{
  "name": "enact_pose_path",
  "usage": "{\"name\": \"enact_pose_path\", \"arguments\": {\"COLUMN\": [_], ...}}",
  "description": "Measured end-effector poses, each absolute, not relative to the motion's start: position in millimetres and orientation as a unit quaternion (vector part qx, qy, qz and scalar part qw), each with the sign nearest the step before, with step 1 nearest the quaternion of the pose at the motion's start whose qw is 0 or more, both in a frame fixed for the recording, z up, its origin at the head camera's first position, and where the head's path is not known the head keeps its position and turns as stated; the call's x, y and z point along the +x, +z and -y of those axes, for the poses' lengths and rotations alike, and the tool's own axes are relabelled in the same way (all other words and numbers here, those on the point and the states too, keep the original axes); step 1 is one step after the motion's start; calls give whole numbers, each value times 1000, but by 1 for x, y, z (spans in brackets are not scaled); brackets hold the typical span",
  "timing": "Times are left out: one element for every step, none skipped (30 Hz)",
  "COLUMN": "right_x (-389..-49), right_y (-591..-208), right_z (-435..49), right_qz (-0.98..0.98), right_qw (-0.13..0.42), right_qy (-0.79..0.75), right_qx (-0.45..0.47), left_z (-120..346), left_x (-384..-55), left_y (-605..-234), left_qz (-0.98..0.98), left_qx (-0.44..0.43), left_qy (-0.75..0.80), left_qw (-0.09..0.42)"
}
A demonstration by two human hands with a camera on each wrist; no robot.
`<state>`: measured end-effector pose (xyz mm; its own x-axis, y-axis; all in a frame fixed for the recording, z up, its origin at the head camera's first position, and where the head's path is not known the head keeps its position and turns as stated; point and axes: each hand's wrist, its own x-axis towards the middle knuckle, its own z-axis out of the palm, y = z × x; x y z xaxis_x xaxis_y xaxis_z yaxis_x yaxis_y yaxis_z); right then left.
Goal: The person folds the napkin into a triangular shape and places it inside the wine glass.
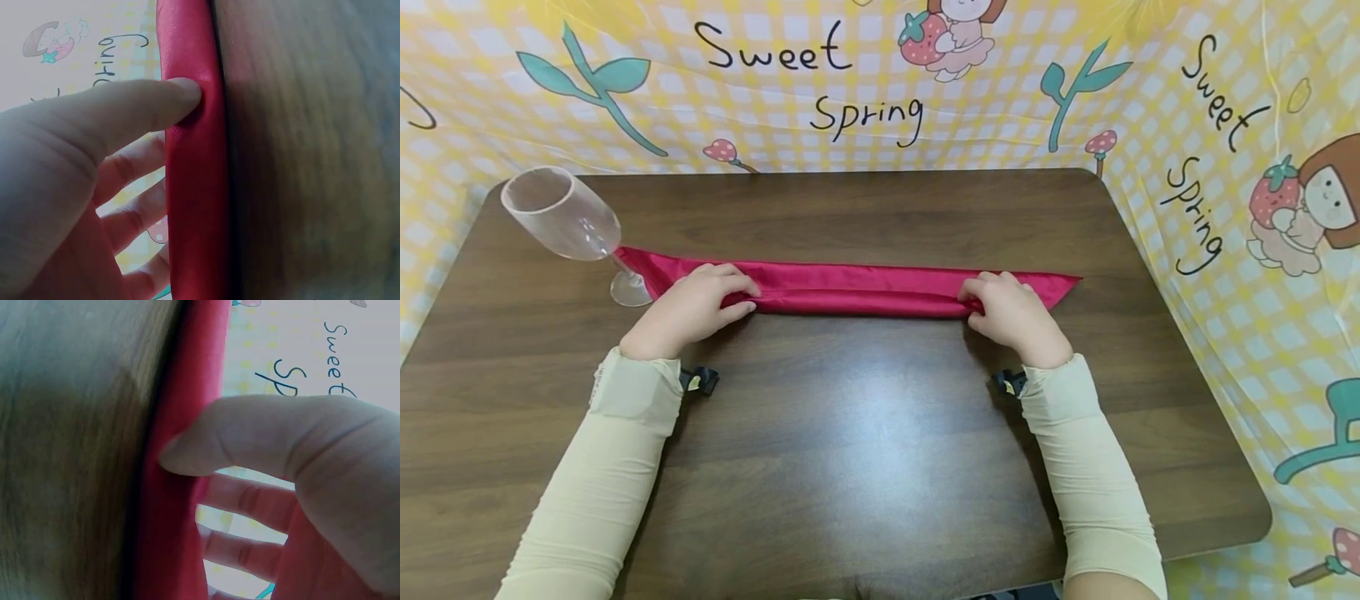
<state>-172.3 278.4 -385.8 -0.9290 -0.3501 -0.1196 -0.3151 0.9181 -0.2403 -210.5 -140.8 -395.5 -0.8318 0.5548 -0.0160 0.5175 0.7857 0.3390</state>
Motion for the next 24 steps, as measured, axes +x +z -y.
{"name": "enact_pose_path", "arguments": {"right_x": [-173, -173, -173, -174, -174, -174, -174, -174, -174, -174, -175, -175, -175, -175, -176, -176, -176, -176, -176, -176, -176, -176, -176, -176], "right_y": [-386, -386, -386, -385, -385, -385, -385, -384, -383, -383, -383, -383, -383, -383, -383, -384, -384, -384, -383, -383, -383, -383, -383, -383], "right_z": [-279, -280, -280, -281, -281, -282, -282, -282, -283, -284, -285, -286, -287, -289, -291, -293, -294, -296, -297, -298, -299, -300, -300, -301], "right_qz": [-976, -976, -977, -977, -977, -978, -978, -978, -978, -978, -979, -979, -979, -979, -980, -979, -979, -978, -977, -976, -974, -973, -973, -973], "right_qw": [79, 78, 77, 76, 75, 74, 75, 77, 78, 81, 83, 86, 89, 90, 92, 95, 97, 98, 99, 99, 100, 99, 98, 96], "right_qy": [-111, -112, -113, -115, -116, -116, -119, -121, -123, -124, -125, -126, -127, -127, -127, -129, -134, -139, -146, -153, -161, -168, -174, -176], "right_qx": [-169, -168, -166, -164, -162, -159, -156, -152, -149, -145, -140, -136, -132, -128, -125, -123, -122, -122, -122, -121, -121, -121, -120, -118], "left_z": [141, 141, 141, 140, 140, 139, 139, 139, 139, 139, 139, 140, 140, 141, 141, 142, 143, 144, 145, 146, 147, 148, 149, 150], "left_x": [-210, -210, -210, -210, -210, -210, -210, -210, -210, -210, -210, -211, -211, -211, -211, -212, -212, -212, -212, -212, -212, -212, -212, -212], "left_y": [-395, -394, -394, -393, -393, -392, -391, -391, -390, -390, -390, -390, -391, -391, -391, -391, -391, -391, -391, -391, -391, -391, -391, -392], "left_qz": [-943, -943, -944, -945, -945, -947, -948, -949, -951, -951, -952, -953, -953, -954, -954, -954, -954, -954, -954, -953, -953, -952, -952, -952], "left_qx": [285, 286, 284, 283, 280, 275, 271, 267, 263, 261, 258, 256, 254, 253, 251, 249, 247, 245, 244, 244, 244, 245, 245, 246], "left_qy": [162, 160, 159, 157, 156, 156, 157, 155, 155, 154, 153, 152, 150, 148, 150, 151, 155, 158, 162, 167, 172, 175, 177, 177], "left_qw": [57, 56, 57, 58, 59, 59, 60, 59, 60, 59, 60, 61, 62, 64, 67, 68, 69, 70, 68, 64, 59, 52, 47, 42]}}
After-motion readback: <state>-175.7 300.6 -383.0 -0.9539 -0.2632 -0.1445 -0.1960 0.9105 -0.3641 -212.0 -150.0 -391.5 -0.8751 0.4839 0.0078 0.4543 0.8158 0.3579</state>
